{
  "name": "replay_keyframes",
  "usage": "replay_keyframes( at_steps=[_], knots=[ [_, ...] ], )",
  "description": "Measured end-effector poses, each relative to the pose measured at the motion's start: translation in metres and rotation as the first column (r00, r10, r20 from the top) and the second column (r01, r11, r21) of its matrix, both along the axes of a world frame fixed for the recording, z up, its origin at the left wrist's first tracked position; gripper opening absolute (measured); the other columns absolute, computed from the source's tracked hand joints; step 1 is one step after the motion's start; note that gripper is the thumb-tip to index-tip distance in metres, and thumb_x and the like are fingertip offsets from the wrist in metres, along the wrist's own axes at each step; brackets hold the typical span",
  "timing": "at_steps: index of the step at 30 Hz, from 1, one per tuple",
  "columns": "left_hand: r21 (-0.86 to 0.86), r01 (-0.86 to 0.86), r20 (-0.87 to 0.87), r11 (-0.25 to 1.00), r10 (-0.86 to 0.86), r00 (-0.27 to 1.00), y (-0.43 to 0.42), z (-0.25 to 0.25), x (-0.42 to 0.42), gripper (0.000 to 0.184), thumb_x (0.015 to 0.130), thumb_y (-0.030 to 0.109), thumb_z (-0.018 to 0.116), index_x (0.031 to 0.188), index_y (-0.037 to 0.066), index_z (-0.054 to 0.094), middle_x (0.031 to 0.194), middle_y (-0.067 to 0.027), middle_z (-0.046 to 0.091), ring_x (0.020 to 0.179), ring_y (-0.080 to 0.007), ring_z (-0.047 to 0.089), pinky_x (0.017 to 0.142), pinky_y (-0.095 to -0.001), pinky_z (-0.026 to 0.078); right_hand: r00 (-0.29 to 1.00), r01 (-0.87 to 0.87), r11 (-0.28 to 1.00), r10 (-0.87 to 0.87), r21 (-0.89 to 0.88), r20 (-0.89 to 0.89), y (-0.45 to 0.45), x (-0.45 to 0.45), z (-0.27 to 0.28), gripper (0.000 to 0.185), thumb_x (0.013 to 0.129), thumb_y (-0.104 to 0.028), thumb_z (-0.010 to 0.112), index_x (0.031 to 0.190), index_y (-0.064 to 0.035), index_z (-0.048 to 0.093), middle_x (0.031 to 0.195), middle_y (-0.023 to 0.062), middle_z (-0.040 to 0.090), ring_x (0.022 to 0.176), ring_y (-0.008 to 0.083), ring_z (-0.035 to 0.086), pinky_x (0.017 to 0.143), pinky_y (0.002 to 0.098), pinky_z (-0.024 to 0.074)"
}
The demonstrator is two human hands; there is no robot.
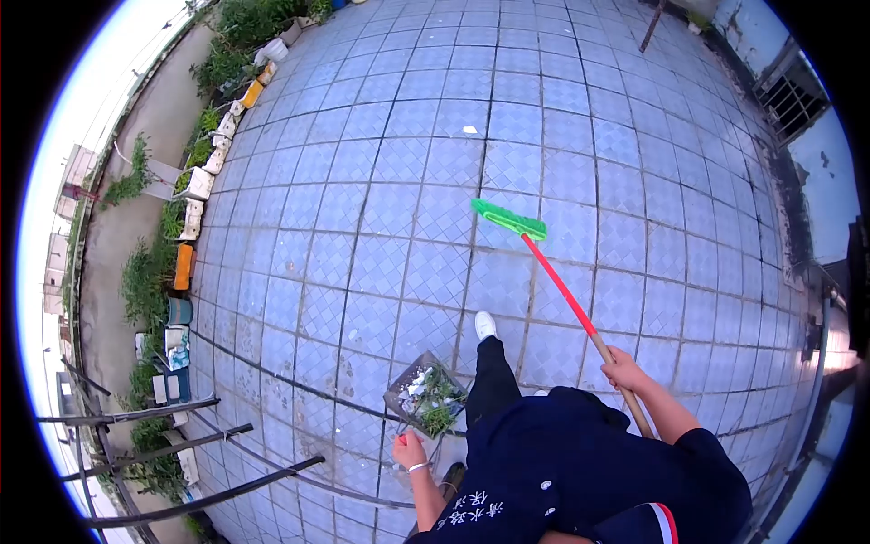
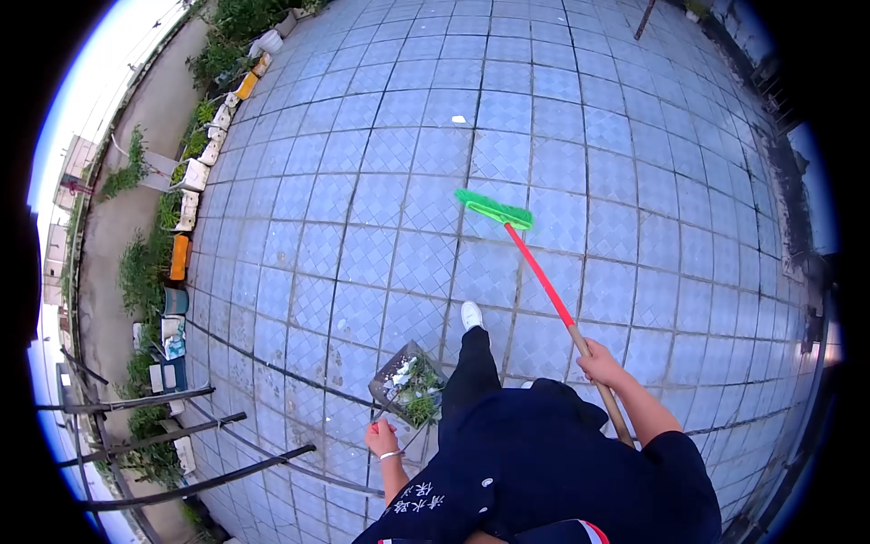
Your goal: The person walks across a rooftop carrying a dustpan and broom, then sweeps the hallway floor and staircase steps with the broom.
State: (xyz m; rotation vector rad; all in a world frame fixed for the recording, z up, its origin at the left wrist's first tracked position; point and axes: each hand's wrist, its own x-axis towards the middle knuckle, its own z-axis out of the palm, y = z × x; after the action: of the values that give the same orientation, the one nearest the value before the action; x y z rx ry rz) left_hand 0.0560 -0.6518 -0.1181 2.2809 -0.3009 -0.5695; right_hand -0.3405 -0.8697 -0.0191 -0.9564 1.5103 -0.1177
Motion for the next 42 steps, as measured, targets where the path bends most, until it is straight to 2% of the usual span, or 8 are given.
replay_keyframes(
  at_steps=[4, 15, 16, 18, 27, 31, 40, 42],
  knots=[
    [-0.027, 0.053, -0.028, 0.998, -0.053, 0.998, -0.103, -0.004, 0.034, 0.021, 0.069, 0.019, 0.049, 0.056, 0.002, 0.049, 0.044, -0.0037, 0.048, 0.039, -0.0101, 0.042, 0.039, -0.0241, 0.034, 0.997, 0.077, 0.988, -0.078, 0.135, 0.005, -0.055, 0.019, -0.018, 0.04, 0.071, -0.012, 0.044, 0.11, -0.01, 0.034, 0.055, 0.0019, 0.04, 0.038, 0.0093, 0.039, 0.032, 0.0246, 0.034],
    [0.141, 0.354, -0.009, 0.925, -0.356, 0.934, -0.364, -0.008, 0.123, 0.034, 0.07, 0.033, 0.051, 0.055, 0.002, 0.05, 0.047, -0.0079, 0.052, 0.045, -0.0199, 0.052, 0.047, -0.0299, 0.04, 0.952, -0.237, 0.923, 0.159, -0.302, -0.263, -0.234, 0.05, -0.084, 0.037, 0.066, -0.013, 0.045, 0.102, -0.0056, 0.041, 0.068, 0.0153, 0.052, 0.053, 0.0223, 0.053, 0.045, 0.0316, 0.042],
    [0.152, 0.383, -0.01, 0.911, -0.386, 0.923, -0.401, 0.002, 0.122, 0.035, 0.07, 0.034, 0.051, 0.055, 0.002, 0.05, 0.048, -0.0077, 0.053, 0.044, -0.0188, 0.051, 0.047, -0.03, 0.04, 0.947, -0.201, 0.975, 0.168, -0.097, -0.273, -0.272, 0.073, -0.057, 0.038, 0.066, -0.013, 0.044, 0.104, -0.0057, 0.04, 0.075, 0.0176, 0.052, 0.061, 0.0246, 0.054, 0.051, 0.0325, 0.0436],
    [0.219, 0.465, -0.029, 0.858, -0.471, 0.882, -0.441, 0.008, 0.129, 0.036, 0.071, 0.036, 0.05, 0.056, 0.003, 0.049, 0.05, -0.0086, 0.053, 0.047, -0.0207, 0.052, 0.049, -0.0315, 0.04, 0.95, -0.205, 0.968, 0.161, -0.144, -0.269, -0.318, 0.086, -0.077, 0.04, 0.067, -0.011, 0.044, 0.106, -0.005, 0.038, 0.061, 0.0083, 0.046, 0.046, 0.0163, 0.047, 0.04, 0.0303, 0.0388],
    [0.208, 0.781, -0.062, 0.589, -0.789, 0.612, -0.614, -0.032, 0.163, 0.033, 0.078, 0.033, 0.036, 0.075, 0.003, 0.047, 0.067, -0.0201, 0.053, 0.066, -0.0374, 0.05, 0.059, -0.0429, 0.039, 0.872, -0.35, 0.922, 0.257, -0.164, -0.418, -0.554, 0.176, -0.073, 0.049, 0.068, -0.009, 0.041, 0.115, -0.006, 0.028, 0.076, 0.0182, 0.052, 0.051, 0.0258, 0.053, 0.039, 0.0341, 0.0427],
    [0.241, 0.869, -0.201, 0.431, -0.854, 0.48, -0.692, -0.068, 0.166, 0.037, 0.079, 0.036, 0.035, 0.079, 0.001, 0.046, 0.075, -0.0221, 0.053, 0.071, -0.0379, 0.05, 0.064, -0.0437, 0.039, 0.771, -0.486, 0.846, 0.297, -0.219, -0.564, -0.611, 0.202, -0.12, 0.056, 0.069, -0.008, 0.039, 0.121, -0.0114, 0.019, 0.083, 0.0245, 0.052, 0.072, 0.035, 0.053, 0.063, 0.04, 0.0422],
    [0.259, 0.95, -0.347, 0.176, -0.901, 0.261, -0.802, -0.134, 0.164, 0.041, 0.08, 0.035, 0.033, 0.077, -0.002, 0.049, 0.076, -0.0236, 0.052, 0.074, -0.0372, 0.05, 0.066, -0.0412, 0.039, 0.815, -0.462, 0.885, 0.398, -0.058, -0.422, -0.557, 0.257, -0.162, 0.066, 0.068, -0.006, 0.04, 0.125, -0.0136, 0.006, 0.08, 0.0233, 0.052, 0.067, 0.032, 0.054, 0.06, 0.0386, 0.042],
    [0.22, 0.954, -0.35, 0.204, -0.896, 0.273, -0.814, -0.14, 0.169, 0.042, 0.08, 0.035, 0.033, 0.076, -0.003, 0.049, 0.077, -0.024, 0.052, 0.074, -0.0372, 0.05, 0.067, -0.041, 0.039, 0.96, -0.199, 0.9, 0.258, 0.389, -0.105, -0.566, 0.288, -0.063, 0.068, 0.07, -0.007, 0.042, 0.125, -0.0171, 0.004, 0.064, 0.0114, 0.049, 0.049, 0.0179, 0.048, 0.042, 0.0304, 0.0393]
  ],
)
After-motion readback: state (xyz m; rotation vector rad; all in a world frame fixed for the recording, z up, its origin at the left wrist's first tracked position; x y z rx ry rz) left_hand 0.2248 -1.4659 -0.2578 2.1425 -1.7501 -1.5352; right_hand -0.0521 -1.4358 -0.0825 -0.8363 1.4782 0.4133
